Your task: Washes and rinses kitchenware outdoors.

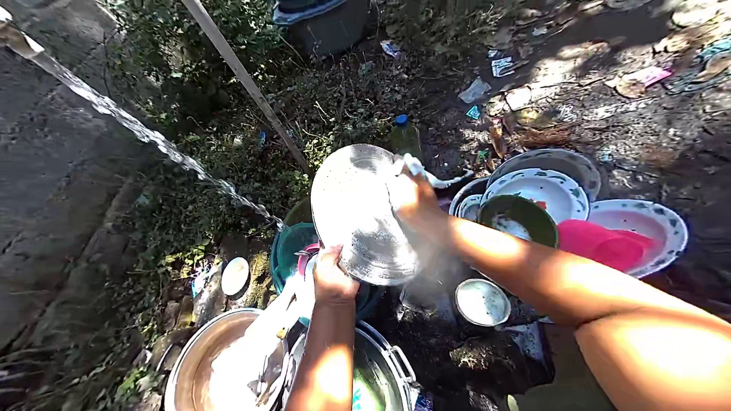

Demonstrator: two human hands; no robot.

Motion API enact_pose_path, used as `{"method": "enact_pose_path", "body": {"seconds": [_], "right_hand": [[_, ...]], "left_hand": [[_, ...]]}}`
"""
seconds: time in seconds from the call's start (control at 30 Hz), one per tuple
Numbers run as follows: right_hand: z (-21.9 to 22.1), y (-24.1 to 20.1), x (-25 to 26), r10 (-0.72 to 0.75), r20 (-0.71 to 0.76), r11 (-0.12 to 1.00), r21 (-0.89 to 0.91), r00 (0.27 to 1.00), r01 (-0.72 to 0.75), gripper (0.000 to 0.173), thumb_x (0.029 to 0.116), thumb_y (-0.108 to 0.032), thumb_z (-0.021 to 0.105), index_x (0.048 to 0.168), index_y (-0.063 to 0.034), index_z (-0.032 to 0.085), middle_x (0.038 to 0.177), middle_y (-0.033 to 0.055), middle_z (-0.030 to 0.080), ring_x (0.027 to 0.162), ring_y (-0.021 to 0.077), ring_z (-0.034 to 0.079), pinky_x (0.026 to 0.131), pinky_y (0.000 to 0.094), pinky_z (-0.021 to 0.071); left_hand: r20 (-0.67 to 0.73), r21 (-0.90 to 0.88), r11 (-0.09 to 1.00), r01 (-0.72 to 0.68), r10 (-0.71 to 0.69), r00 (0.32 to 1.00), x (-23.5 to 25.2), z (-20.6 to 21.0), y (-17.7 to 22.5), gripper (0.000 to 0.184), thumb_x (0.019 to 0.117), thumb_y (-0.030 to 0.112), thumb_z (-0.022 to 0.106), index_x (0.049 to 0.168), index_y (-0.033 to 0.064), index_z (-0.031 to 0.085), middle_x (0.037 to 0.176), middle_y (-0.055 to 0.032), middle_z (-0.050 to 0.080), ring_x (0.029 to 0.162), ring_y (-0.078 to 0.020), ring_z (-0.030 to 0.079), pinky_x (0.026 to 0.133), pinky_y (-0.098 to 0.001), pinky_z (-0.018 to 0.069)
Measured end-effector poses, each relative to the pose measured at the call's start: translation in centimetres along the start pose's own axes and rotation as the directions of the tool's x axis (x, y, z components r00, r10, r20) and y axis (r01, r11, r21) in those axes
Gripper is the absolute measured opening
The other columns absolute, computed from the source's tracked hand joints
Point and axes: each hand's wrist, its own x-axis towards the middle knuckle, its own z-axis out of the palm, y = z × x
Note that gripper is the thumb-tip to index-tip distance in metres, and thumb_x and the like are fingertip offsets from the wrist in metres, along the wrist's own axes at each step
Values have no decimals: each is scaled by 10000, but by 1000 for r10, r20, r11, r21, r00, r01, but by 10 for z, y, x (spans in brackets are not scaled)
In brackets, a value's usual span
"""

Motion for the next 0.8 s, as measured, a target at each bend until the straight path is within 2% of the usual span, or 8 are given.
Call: {"method": "enact_pose_path", "body": {"seconds": [0.1,0.23,0.4,0.47,0.57,0.67,0.77,0.8], "right_hand": [[4,-68,-48,-169,132,981,120,977,153,424,899,-123,683,1275,70,649,1287,274,646,1258,416,580,1073,565,431],[-1,-70,-82,-399,234,903,265,886,337,322,986,-196,585,1196,7,720,1186,213,716,1162,385,658,1013,565,493],[-2,16,16,-69,5,994,80,998,69,428,1021,-202,538,1393,-2,604,1469,242,549,1428,370,465,1194,531,356],[-11,-4,34,-61,-62,998,-23,996,59,418,1001,-215,547,1378,-54,630,1468,231,553,1426,383,465,1171,556,373],[-18,-56,-23,-215,152,975,95,965,202,316,912,-131,666,1178,37,699,1173,281,670,1153,439,622,979,606,478],[-17,-63,-71,-479,376,877,169,793,450,345,997,-224,584,1277,-54,694,1188,196,714,1155,379,659,976,574,510],[0,-10,-53,-391,128,898,271,911,347,266,955,-195,617,1110,-10,728,1075,190,720,1052,316,685,918,513,552],[-4,5,-37,-297,124,935,239,947,262,326,981,-177,610,1217,36,680,1223,246,672,1186,356,633,1022,530,502]], "left_hand": [[34,-55,998,13,-11,999,14,0,-15,300,1030,173,303,1100,74,578,904,-66,717,857,-169,716,778,-374,614],[-21,-63,996,-56,55,998,15,-8,6,392,1084,311,245,1043,133,592,879,-14,706,841,-129,706,737,-351,612],[13,-71,997,28,-27,1000,2,-6,10,415,1076,264,210,1090,125,601,941,-40,747,904,-170,735,801,-398,625],[48,5,992,127,-127,991,-7,8,-12,411,1104,249,187,1201,90,553,989,-48,737,936,-161,731,834,-383,625],[67,-86,989,124,-119,991,-1,8,-24,337,1069,267,318,1181,80,576,987,-70,731,939,-175,723,823,-398,622],[29,-146,987,-62,67,997,15,-10,-1,335,1077,329,307,1086,134,579,928,-26,719,894,-147,714,767,-374,617],[38,-106,984,-142,147,988,14,-29,25,312,1033,377,467,1200,137,576,1043,-47,729,993,-173,718,850,-416,621],[48,-124,985,-118,125,991,8,-31,26,319,1020,378,504,1206,133,587,1048,-57,734,1000,-184,722,858,-426,621]]}}
